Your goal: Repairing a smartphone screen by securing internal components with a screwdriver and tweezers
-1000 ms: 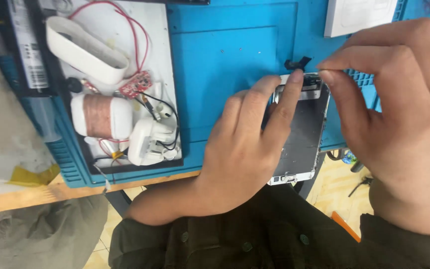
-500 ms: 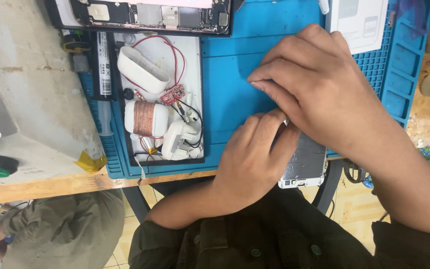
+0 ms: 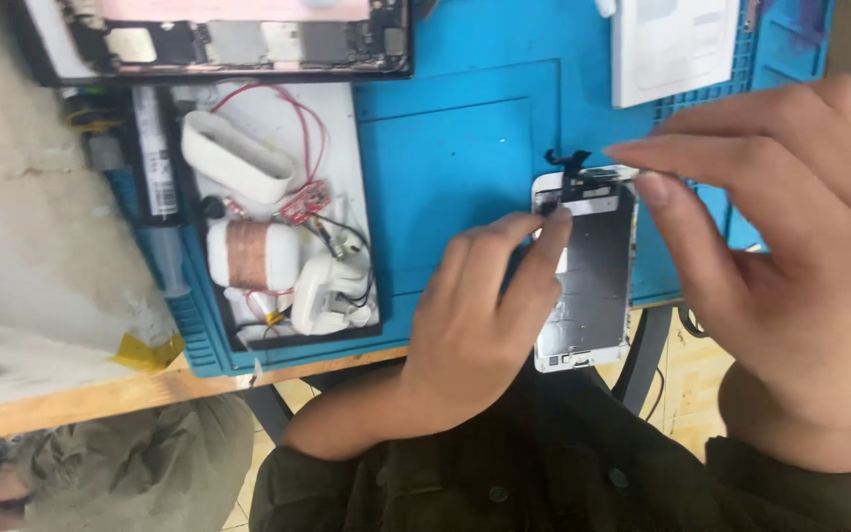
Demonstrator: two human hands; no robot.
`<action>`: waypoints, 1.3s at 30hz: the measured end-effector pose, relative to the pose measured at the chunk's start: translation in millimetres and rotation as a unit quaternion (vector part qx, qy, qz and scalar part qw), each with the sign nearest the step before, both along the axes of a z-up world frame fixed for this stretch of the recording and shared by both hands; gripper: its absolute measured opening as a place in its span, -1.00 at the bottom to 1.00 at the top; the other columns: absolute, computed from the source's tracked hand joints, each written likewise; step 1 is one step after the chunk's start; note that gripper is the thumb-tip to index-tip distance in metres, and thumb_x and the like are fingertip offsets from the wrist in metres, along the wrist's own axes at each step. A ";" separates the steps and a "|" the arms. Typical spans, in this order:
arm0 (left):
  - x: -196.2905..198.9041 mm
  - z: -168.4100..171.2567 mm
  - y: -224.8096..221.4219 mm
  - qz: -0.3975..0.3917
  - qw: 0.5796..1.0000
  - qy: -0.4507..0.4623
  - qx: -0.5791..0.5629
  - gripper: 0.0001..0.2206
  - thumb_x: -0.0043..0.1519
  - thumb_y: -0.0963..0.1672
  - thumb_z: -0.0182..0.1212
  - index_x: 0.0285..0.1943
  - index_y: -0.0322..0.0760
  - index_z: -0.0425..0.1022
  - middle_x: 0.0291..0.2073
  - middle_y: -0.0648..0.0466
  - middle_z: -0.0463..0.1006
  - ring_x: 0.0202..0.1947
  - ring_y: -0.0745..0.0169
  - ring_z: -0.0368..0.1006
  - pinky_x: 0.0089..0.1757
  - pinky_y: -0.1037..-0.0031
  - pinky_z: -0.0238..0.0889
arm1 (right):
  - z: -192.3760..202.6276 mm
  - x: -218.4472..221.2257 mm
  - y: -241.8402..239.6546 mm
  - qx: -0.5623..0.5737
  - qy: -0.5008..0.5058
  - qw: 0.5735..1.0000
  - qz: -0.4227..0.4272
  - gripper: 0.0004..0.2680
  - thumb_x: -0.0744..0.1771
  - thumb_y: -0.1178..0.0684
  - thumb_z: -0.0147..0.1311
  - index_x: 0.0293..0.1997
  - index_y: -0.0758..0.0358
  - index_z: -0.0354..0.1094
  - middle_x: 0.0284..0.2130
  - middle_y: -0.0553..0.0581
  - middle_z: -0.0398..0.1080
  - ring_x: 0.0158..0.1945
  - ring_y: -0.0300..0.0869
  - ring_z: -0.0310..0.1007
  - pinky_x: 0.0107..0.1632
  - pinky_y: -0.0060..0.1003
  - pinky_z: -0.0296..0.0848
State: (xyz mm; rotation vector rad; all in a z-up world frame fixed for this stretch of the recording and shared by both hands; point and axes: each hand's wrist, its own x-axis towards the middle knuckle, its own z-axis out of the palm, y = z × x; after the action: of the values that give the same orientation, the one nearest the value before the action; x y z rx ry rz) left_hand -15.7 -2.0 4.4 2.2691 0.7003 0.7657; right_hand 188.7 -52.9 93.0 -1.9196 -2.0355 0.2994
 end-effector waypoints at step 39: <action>38.0 11.1 -8.4 0.127 0.976 0.169 0.061 -0.65 0.45 -0.31 0.22 0.28 -0.01 0.69 0.02 0.02 0.65 -0.14 0.14 0.61 -0.14 0.33 0.56 | -45.3 24.7 -36.8 -0.094 0.009 0.994 -0.046 -0.71 0.48 0.05 0.23 0.42 0.14 0.49 0.25 0.31 0.49 0.27 0.24 0.53 0.22 0.16 0.54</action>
State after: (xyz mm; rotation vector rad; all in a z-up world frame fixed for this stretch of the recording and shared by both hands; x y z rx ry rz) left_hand 22.3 -10.4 15.5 2.4808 1.1473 0.5511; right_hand 213.3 -89.6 47.8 -2.1060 -1.9622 0.4998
